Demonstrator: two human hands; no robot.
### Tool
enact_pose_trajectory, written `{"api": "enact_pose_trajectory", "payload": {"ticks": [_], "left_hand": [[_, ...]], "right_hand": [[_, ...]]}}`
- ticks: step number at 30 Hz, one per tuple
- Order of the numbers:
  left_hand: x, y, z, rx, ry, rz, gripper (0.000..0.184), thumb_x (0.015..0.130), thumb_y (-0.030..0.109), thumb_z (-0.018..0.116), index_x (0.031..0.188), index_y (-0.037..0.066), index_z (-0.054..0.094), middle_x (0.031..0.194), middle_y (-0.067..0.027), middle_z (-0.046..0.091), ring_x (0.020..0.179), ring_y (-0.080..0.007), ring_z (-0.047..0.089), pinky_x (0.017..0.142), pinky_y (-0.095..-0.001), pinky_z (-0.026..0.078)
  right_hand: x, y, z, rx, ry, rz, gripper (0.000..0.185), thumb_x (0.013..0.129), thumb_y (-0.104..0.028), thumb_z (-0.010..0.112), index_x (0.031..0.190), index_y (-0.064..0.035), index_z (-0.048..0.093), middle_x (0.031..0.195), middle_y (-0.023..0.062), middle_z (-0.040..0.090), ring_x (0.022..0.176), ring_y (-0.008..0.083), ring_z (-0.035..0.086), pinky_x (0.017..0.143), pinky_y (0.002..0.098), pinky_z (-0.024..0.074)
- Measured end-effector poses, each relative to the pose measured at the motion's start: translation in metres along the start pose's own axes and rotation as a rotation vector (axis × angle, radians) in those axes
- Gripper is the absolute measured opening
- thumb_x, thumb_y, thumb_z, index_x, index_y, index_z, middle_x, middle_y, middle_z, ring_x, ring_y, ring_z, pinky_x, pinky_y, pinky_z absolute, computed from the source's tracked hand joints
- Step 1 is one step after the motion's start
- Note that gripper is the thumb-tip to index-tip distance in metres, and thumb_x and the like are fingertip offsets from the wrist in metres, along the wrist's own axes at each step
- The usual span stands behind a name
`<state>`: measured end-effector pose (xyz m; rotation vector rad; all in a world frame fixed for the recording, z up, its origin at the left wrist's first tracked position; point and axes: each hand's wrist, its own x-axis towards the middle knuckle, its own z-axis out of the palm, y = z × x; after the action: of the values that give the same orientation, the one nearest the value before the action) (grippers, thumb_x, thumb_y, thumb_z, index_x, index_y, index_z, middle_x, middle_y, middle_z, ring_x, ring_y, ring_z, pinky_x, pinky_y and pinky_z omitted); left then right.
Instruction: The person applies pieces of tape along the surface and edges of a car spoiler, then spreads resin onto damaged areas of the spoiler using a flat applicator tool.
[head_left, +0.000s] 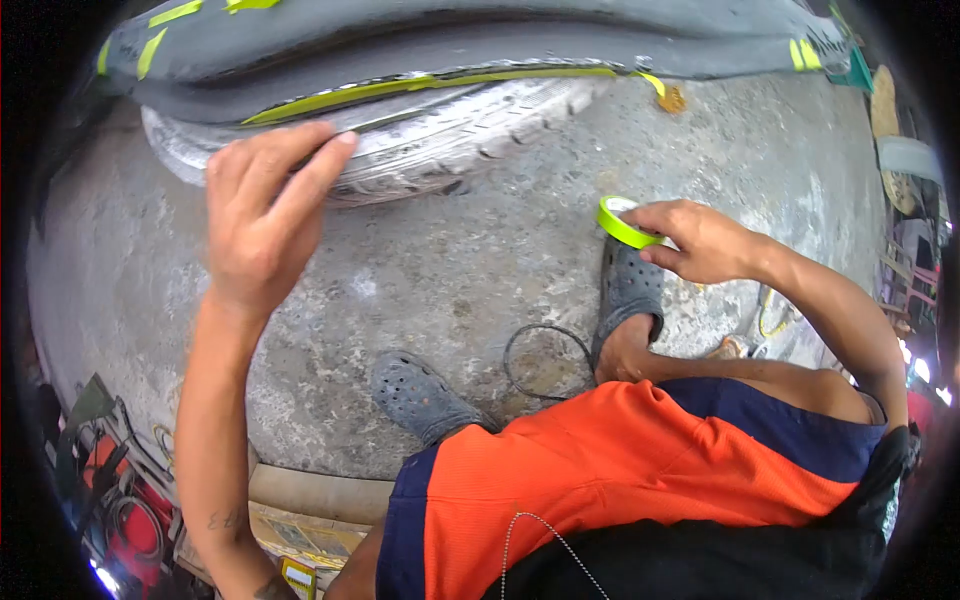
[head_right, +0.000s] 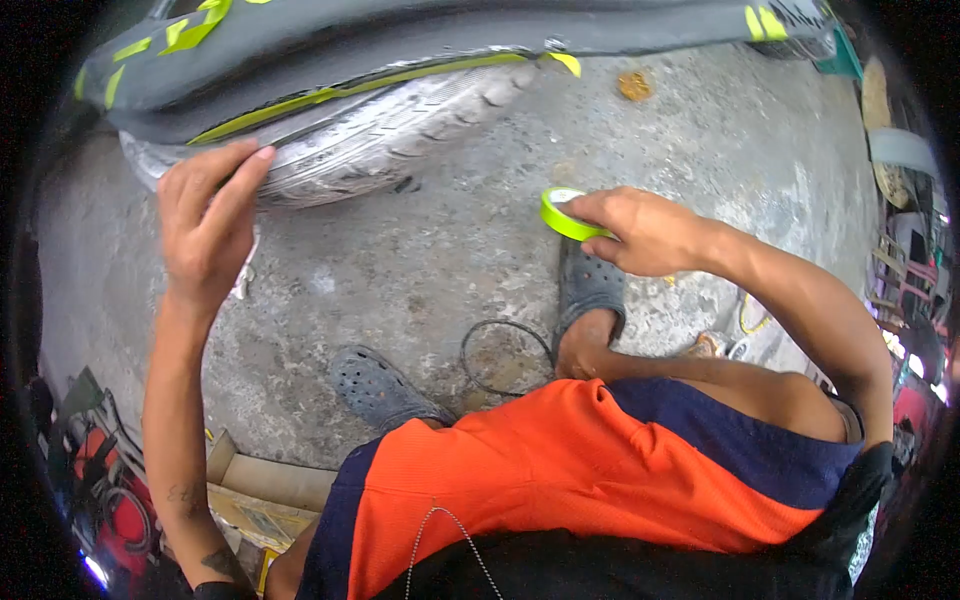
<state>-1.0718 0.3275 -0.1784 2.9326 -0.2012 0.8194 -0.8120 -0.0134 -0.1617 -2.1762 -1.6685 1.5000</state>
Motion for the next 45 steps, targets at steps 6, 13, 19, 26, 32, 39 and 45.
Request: {"api": "enact_pose_trajectory", "payload": {"ticks": [6,13,19,26,32,39,45], "left_hand": [[-0.006,0.002,-0.003,0.028,0.039,0.013,0.04,0.073,0.001,0.069,0.112,0.012,0.074,0.115,-0.0021,0.07,0.102,-0.0205,0.064,0.086,-0.0368,0.044],[-0.037,0.053,-0.026,-0.341,-0.028,-0.203,0.031,0.078,-0.002,0.076,0.107,0.008,0.076,0.106,-0.0071,0.072,0.095,-0.021,0.066,0.08,-0.0347,0.05],[-0.053,0.113,-0.035,-1.131,-0.367,-0.957,0.039,0.09,0.015,0.077,0.127,0.003,0.067,0.115,-0.0127,0.071,0.103,-0.0212,0.066,0.087,-0.033,0.053],[-0.049,0.126,-0.019,-1.645,-0.222,-1.009,0.082,0.094,0.027,0.077,0.154,-0.008,0.034,0.139,-0.0197,0.06,0.127,-0.0237,0.059,0.107,-0.0372,0.048],[-0.054,0.102,-0.024,-1.415,-0.203,-1.099,0.065,0.094,0.018,0.075,0.146,-0.009,0.047,0.137,-0.0188,0.061,0.124,-0.0221,0.061,0.105,-0.0363,0.05],[-0.064,0.096,-0.027,-1.073,-0.009,-0.953,0.027,0.091,0.008,0.069,0.117,0.0,0.068,0.12,-0.0177,0.065,0.11,-0.0334,0.065,0.096,-0.0398,0.052],[-0.066,0.097,-0.033,-1.04,0.002,-0.937,0.023,0.09,0.008,0.07,0.112,0.001,0.069,0.114,-0.0152,0.064,0.106,-0.0339,0.065,0.093,-0.0418,0.052]], "right_hand": [[0.003,-0.001,0.002,0.003,0.052,-0.071,0.042,0.089,-0.008,0.068,0.129,0.0031,0.058,0.112,0.0251,0.066,0.106,0.0451,0.063,0.092,0.0503,0.0503],[0.008,-0.03,-0.001,0.052,0.023,-0.042,0.043,0.089,-0.009,0.071,0.13,0.0001,0.059,0.107,0.0227,0.068,0.101,0.0421,0.065,0.088,0.0471,0.0523],[0.016,-0.08,0.006,0.414,0.039,-0.199,0.045,0.09,-0.009,0.076,0.132,-0.0039,0.061,0.09,0.0077,0.069,0.086,0.0179,0.066,0.082,0.0345,0.0518],[0.05,-0.156,0.005,0.428,0.004,-0.394,0.045,0.092,-0.012,0.076,0.132,0.0002,0.06,0.083,0.0052,0.065,0.077,0.0138,0.061,0.075,0.0336,0.0508],[0.077,-0.178,0.02,0.609,0.079,-0.197,0.042,0.096,-0.015,0.073,0.132,-0.0003,0.059,0.083,-0.0004,0.063,0.077,0.0098,0.057,0.073,0.0296,0.0495],[0.098,-0.184,0.038,0.609,0.129,-0.115,0.049,0.096,-0.01,0.071,0.14,-0.0004,0.052,0.089,0.0024,0.061,0.079,0.0108,0.056,0.073,0.0296,0.0491],[0.11,-0.181,0.04,0.767,0.06,-0.05,0.061,0.092,-0.002,0.072,0.146,0.0025,0.043,0.1,0.0046,0.065,0.089,0.0114,0.062,0.082,0.0282,0.052]]}}
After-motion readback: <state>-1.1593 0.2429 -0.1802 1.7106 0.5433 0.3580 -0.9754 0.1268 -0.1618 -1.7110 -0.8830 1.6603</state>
